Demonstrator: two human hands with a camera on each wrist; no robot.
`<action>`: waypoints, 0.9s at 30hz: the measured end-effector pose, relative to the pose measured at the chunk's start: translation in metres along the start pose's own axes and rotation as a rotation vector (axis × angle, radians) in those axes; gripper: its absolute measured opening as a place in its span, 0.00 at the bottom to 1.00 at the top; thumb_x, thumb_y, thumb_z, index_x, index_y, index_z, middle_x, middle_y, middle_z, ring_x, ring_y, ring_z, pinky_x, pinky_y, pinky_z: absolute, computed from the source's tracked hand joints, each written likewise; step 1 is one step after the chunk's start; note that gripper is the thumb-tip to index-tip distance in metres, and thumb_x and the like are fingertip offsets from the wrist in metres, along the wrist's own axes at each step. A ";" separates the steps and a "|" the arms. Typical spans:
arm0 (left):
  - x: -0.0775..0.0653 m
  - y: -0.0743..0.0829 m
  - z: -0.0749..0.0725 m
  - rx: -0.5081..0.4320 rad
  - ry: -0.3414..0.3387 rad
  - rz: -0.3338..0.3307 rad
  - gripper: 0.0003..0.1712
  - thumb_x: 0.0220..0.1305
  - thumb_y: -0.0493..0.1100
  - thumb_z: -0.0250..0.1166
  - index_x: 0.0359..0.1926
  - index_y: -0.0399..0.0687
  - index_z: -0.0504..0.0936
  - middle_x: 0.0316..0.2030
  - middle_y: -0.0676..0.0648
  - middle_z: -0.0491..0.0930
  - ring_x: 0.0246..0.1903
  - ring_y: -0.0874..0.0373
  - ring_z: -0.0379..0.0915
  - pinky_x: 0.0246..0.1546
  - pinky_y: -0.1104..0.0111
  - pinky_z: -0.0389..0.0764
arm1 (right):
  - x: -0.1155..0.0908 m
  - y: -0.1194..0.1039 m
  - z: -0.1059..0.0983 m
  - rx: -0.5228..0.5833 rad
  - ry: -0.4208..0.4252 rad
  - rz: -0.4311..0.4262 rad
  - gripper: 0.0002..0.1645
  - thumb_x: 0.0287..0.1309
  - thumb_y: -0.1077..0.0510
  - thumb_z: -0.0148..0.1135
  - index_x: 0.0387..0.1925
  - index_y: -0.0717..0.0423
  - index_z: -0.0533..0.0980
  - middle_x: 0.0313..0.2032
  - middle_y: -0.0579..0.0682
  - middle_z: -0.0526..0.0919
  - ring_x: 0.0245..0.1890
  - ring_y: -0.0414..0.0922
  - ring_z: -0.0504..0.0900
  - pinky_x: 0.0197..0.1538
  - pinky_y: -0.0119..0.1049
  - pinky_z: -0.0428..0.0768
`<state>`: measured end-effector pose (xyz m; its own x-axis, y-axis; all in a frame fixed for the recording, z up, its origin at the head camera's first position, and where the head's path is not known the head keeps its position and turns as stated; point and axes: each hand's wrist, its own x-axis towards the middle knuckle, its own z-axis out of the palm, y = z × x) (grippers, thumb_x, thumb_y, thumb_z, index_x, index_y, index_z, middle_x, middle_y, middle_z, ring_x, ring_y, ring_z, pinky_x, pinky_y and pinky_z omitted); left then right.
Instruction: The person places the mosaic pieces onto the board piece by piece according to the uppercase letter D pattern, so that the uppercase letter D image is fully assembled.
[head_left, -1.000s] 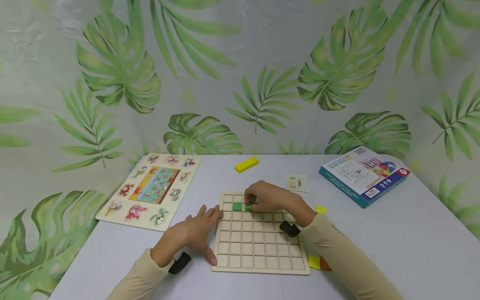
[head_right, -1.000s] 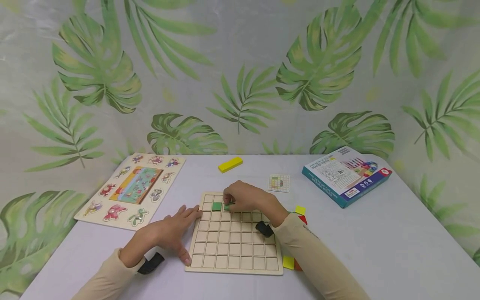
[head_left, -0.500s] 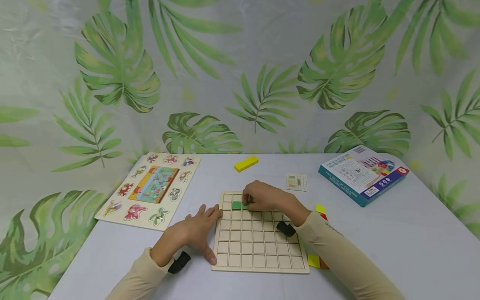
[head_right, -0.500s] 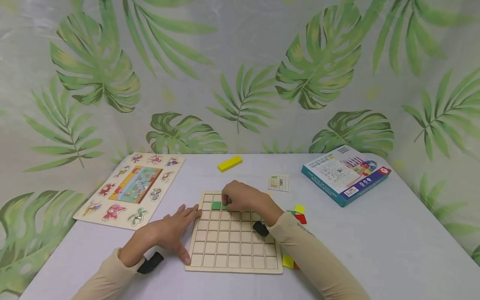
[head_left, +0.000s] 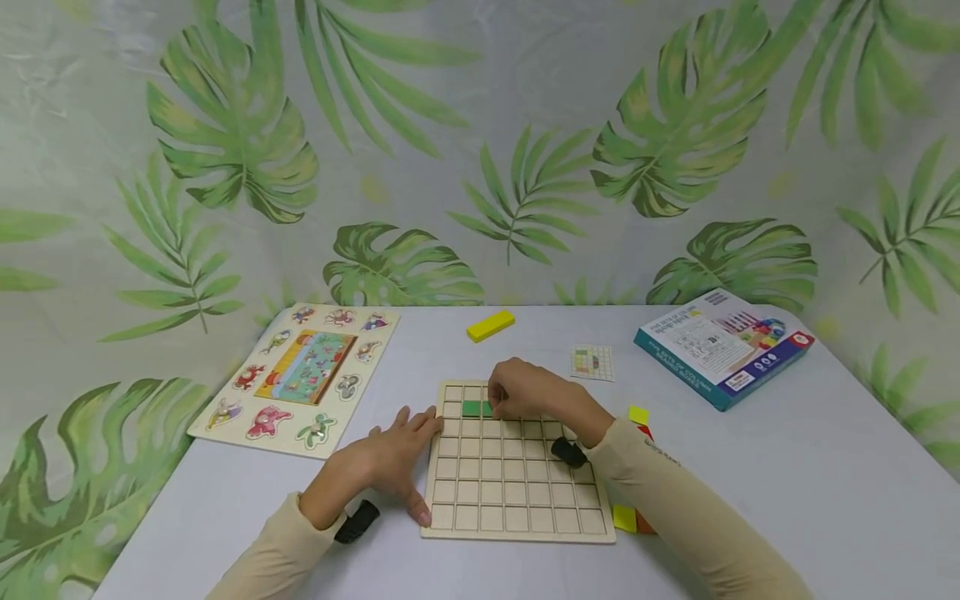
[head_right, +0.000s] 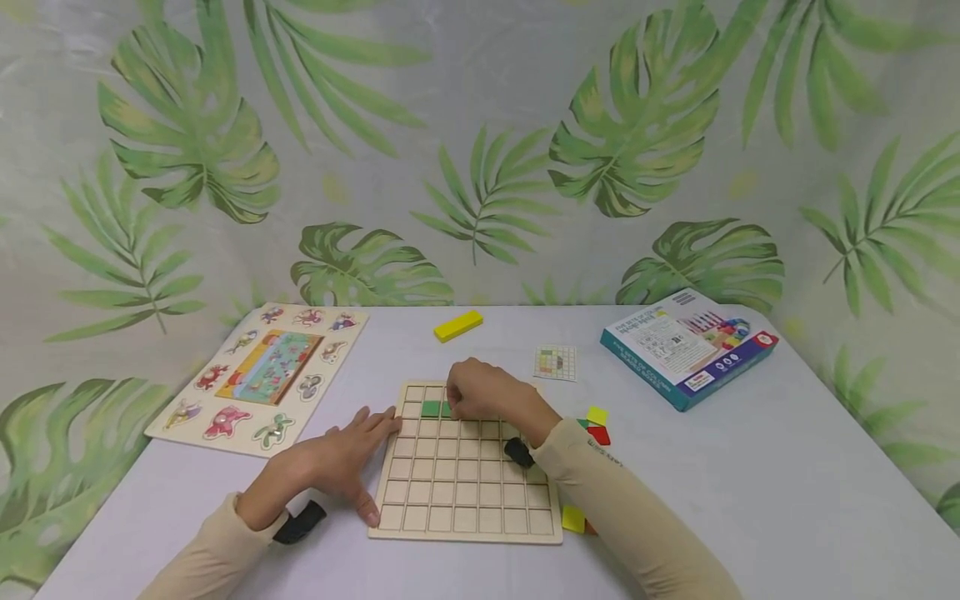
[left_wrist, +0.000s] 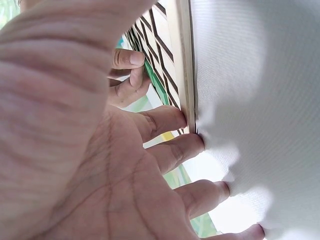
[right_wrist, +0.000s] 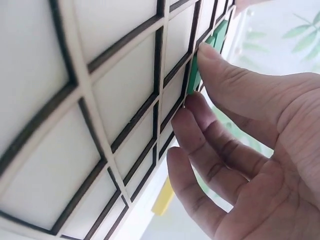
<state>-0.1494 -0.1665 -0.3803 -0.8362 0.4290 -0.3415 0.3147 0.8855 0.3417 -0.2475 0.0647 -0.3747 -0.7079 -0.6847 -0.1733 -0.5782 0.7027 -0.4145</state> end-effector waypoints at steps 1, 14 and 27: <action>0.000 0.000 0.000 0.001 -0.001 0.000 0.75 0.28 0.59 0.87 0.76 0.44 0.55 0.79 0.39 0.47 0.76 0.30 0.38 0.64 0.27 0.54 | 0.000 0.000 0.000 0.007 0.000 0.003 0.09 0.59 0.59 0.72 0.24 0.51 0.82 0.24 0.42 0.81 0.24 0.39 0.76 0.30 0.34 0.75; 0.000 0.000 0.001 0.019 0.002 0.009 0.75 0.28 0.59 0.86 0.76 0.44 0.56 0.79 0.39 0.48 0.76 0.29 0.39 0.62 0.26 0.56 | -0.011 0.013 -0.001 0.018 0.000 -0.140 0.03 0.61 0.59 0.69 0.36 0.54 0.83 0.35 0.45 0.85 0.33 0.38 0.81 0.41 0.34 0.80; -0.002 0.000 0.000 0.016 0.001 0.016 0.76 0.29 0.59 0.86 0.77 0.43 0.54 0.79 0.38 0.47 0.76 0.29 0.38 0.63 0.26 0.56 | -0.057 0.032 -0.007 0.023 0.022 -0.103 0.17 0.63 0.52 0.69 0.51 0.51 0.81 0.51 0.45 0.83 0.52 0.47 0.81 0.54 0.44 0.79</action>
<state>-0.1480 -0.1677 -0.3796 -0.8313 0.4433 -0.3354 0.3353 0.8811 0.3335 -0.2289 0.1274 -0.3720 -0.6542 -0.7485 -0.1087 -0.6392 0.6240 -0.4495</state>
